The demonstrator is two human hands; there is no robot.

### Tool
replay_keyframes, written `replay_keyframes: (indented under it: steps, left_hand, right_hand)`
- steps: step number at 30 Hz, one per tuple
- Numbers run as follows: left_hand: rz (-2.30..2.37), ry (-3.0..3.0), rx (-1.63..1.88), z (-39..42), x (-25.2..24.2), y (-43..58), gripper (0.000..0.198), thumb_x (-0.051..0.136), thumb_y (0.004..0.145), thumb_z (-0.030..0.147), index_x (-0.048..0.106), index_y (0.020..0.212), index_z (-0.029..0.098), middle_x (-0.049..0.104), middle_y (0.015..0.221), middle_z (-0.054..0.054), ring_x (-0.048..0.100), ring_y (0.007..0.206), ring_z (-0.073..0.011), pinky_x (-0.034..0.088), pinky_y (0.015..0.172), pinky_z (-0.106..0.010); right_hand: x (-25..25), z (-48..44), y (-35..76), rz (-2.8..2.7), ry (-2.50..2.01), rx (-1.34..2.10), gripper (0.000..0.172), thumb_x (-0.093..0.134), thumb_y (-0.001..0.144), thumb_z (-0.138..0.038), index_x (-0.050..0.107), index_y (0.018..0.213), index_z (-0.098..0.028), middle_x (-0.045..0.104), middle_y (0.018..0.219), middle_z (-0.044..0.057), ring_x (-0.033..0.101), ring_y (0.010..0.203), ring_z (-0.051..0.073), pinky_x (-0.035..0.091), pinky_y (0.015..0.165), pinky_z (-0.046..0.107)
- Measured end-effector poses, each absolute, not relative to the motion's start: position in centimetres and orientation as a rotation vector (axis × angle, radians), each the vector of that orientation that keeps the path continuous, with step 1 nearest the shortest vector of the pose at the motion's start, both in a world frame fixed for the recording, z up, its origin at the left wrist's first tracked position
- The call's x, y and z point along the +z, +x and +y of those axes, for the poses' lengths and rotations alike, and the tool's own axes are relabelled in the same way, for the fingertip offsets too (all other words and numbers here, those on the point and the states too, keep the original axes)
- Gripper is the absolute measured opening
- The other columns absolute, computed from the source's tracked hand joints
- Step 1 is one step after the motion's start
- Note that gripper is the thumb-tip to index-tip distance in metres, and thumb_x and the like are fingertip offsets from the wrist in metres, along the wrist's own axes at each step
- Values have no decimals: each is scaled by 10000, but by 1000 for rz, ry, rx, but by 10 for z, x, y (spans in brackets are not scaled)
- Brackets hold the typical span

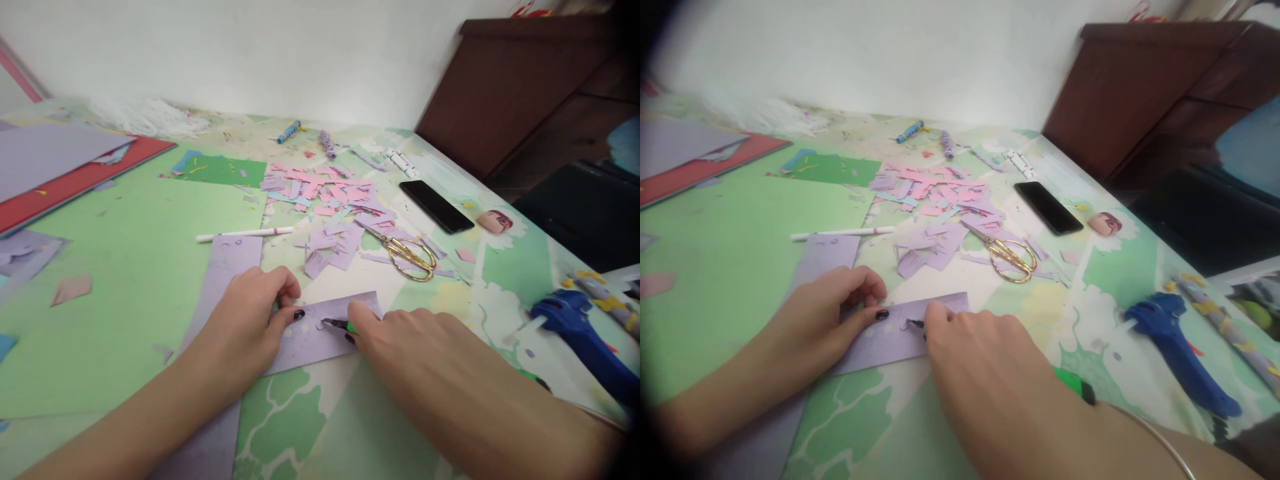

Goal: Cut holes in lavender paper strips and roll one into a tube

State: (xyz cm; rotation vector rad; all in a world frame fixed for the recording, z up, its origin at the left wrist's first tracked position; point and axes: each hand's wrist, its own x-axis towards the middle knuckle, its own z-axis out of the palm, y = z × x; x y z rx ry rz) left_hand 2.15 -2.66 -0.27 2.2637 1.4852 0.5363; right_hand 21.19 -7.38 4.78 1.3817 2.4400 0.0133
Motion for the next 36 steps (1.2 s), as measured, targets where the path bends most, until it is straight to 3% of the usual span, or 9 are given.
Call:
replay_keyframes:
  steps: [6, 10, 13, 18, 36]
  left_hand:
    - [1486, 2330, 529, -30, -3, 22, 74, 484, 771, 130, 514, 762, 197, 557, 699, 2, 511, 699, -181, 393, 637, -314]
    - [1337, 2491, 681, -33, -6, 20, 112, 467, 822, 122, 560, 824, 183, 566, 818, -31, 498, 804, -183, 411, 720, -337]
    - [1130, 2605, 791, -36, -9, 20, 125, 488, 846, 142, 608, 857, 179, 568, 859, -47, 483, 851, -183, 412, 763, -343]
    - [975, 2680, 754, -40, -11, 24, 142, 487, 862, 151, 626, 890, 140, 563, 820, -65, 474, 807, -181, 420, 725, -336]
    - [924, 2544, 600, -29, -12, 24, 145, 406, 896, 153, 543, 853, 172, 542, 861, -26, 493, 819, -130, 405, 731, -246]
  right_hand:
    - [43, -73, 213, 2440, 1387, 17, 256, 562, 704, -85, 498, 938, -166, 553, 637, 34, 515, 475, 158, 210, 442, 250]
    - [39, -59, 221, 2447, 1383, -141, 91, 470, 803, -124, 507, 863, -181, 545, 639, 33, 480, 472, 143, 191, 444, 247]
    - [37, -44, 232, 2392, 1482, -396, 209, 349, 914, -271, 519, 838, -176, 525, 604, 30, 442, 453, 132, 204, 441, 247]
    - [37, -29, 242, 2399, 1487, -606, 348, 298, 933, -382, 533, 785, -171, 541, 640, 39, 416, 459, 114, 228, 458, 249]
    - [36, -28, 236, 2350, 1549, -615, 327, 320, 925, -350, 539, 766, -166, 543, 627, 48, 426, 480, 121, 235, 467, 251]
